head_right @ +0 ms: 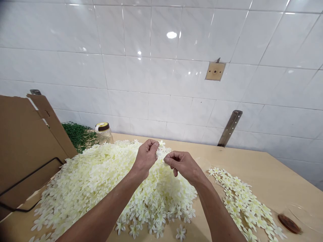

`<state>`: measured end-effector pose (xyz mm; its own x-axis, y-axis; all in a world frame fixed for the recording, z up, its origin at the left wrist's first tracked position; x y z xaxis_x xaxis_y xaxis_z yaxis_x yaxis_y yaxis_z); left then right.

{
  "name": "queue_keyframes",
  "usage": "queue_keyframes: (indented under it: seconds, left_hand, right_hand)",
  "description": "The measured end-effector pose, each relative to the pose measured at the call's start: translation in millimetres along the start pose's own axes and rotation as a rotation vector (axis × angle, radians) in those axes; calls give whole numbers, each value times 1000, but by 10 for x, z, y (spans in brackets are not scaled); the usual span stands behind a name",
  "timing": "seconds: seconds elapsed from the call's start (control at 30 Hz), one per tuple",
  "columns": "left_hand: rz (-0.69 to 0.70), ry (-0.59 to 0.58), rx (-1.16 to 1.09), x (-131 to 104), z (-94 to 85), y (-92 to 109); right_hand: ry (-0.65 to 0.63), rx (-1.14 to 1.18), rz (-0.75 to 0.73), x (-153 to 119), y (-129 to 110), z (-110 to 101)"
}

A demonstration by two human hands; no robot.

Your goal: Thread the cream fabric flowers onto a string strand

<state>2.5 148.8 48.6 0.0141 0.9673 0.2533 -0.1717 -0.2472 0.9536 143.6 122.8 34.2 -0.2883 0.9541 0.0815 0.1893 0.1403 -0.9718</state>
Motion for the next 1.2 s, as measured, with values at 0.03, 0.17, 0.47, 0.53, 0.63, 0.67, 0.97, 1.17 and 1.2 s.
queue_keyframes:
  seconds: [0.03,0.17,0.47,0.53,0.63,0.67,0.97,1.17,1.2]
  left_hand:
    - [5,2,15,3,-2,-3]
    - [22,14,73,-6,-9,4]
    - [241,-7,346,-205,121,213]
    - [263,-9,374,-225,140,223]
    - [273,-6,379,-232,149,222]
    - [274,-1,373,-233,146,223]
    - [320,41,410,-234,84,271]
    - [349,26,437,-228,103,240]
    - [355,21,433,-229,110,240]
  right_hand:
    - [-7,-15,1,6,10,6]
    - [27,-42,1,26,48,-7]
    - [105,190,25,58,114,78]
    - [120,218,16,53,105,65]
    - [69,256,25,39,84,109]
    - [43,268,37,31,79,138]
    - [-82,323,22,-37,-92,293]
    - [5,252,-7,-1,-38,213]
    - [24,255,-3,5,-15,192]
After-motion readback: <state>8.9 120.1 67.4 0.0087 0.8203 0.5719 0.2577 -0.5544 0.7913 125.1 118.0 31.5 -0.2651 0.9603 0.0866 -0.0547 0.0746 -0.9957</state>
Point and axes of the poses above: each hand's wrist, its own x-axis towards the middle knuckle, its own z-axis out of the palm, y = z × x, the point moved 9 cm from there along x, towards the middle knuckle, and after that the axes turned 2 degrees about -y, right-handed, at the moved point
